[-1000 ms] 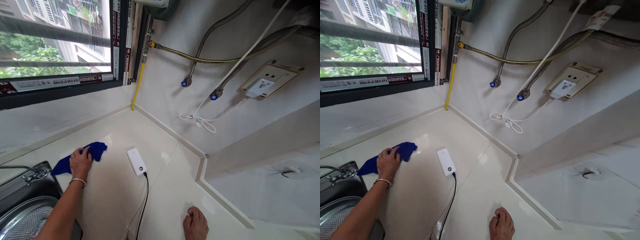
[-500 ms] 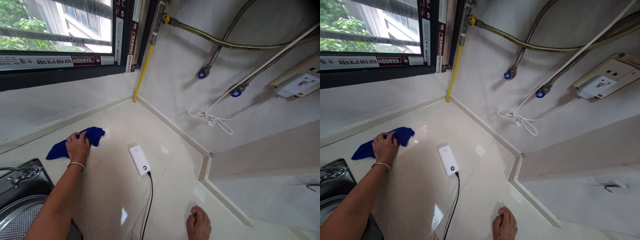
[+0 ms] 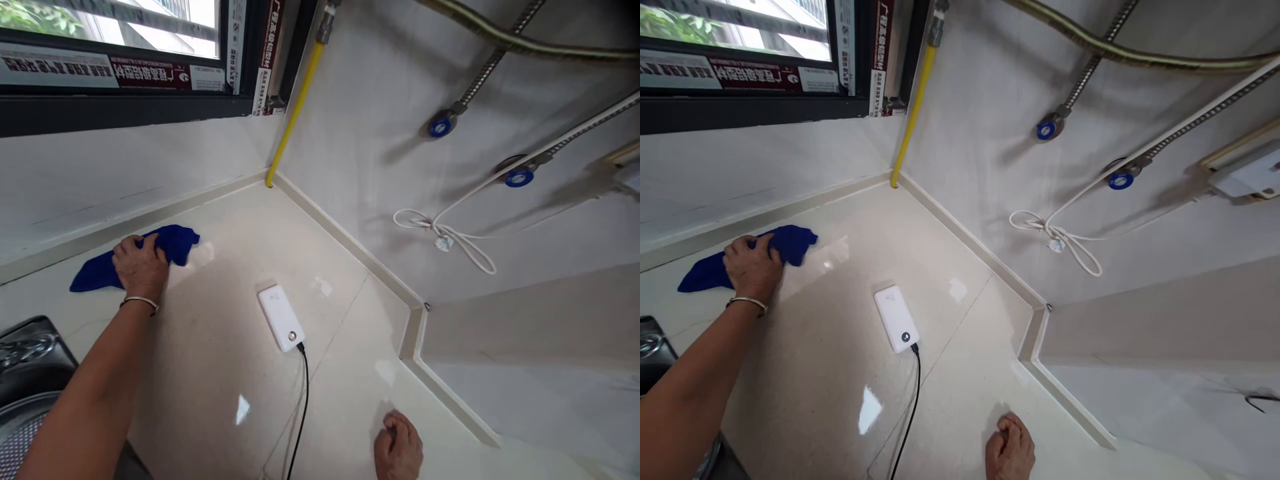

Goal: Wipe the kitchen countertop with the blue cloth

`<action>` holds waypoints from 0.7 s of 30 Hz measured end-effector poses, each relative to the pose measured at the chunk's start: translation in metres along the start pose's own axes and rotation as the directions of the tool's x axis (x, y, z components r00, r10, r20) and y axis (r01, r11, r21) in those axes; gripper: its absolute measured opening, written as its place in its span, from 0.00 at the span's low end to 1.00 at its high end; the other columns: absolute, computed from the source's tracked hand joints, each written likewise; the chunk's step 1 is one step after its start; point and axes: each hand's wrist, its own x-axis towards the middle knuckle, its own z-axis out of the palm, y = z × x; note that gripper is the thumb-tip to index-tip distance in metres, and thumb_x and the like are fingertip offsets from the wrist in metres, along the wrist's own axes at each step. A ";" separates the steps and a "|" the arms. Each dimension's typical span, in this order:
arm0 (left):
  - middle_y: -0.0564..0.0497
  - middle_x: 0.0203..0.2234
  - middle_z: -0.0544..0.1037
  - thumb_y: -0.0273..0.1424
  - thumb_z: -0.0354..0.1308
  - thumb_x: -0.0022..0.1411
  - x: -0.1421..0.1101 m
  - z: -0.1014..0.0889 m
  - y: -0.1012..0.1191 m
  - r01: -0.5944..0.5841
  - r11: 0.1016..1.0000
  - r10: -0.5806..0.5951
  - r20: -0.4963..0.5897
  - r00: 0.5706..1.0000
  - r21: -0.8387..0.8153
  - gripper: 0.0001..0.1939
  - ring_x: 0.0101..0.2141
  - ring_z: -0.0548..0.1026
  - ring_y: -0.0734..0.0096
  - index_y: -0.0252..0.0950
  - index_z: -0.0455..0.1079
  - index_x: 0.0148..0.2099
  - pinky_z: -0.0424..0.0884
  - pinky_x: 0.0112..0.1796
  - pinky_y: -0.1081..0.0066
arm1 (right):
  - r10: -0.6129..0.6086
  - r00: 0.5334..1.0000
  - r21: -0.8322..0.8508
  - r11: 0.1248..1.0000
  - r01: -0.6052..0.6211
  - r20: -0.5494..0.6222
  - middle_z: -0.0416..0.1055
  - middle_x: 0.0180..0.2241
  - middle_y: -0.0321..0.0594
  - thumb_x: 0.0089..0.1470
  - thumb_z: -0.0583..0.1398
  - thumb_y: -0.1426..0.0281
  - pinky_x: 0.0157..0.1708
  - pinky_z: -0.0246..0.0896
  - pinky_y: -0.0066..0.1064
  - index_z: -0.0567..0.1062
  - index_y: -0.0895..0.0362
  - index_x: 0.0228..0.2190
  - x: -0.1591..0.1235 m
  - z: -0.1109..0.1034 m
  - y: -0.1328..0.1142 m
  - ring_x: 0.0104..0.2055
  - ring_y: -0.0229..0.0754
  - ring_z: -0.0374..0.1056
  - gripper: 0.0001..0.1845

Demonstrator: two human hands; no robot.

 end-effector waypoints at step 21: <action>0.39 0.57 0.63 0.39 0.42 0.70 -0.030 -0.008 0.009 0.004 0.986 -0.007 0.019 1.000 0.166 0.25 0.51 0.59 0.53 0.40 0.65 0.63 0.62 0.50 0.53 | 0.175 0.980 0.053 0.982 -0.181 0.094 0.71 0.44 0.43 0.51 0.51 0.72 0.49 0.54 0.43 0.68 0.52 0.32 0.001 -0.003 -0.014 0.48 0.49 0.64 0.08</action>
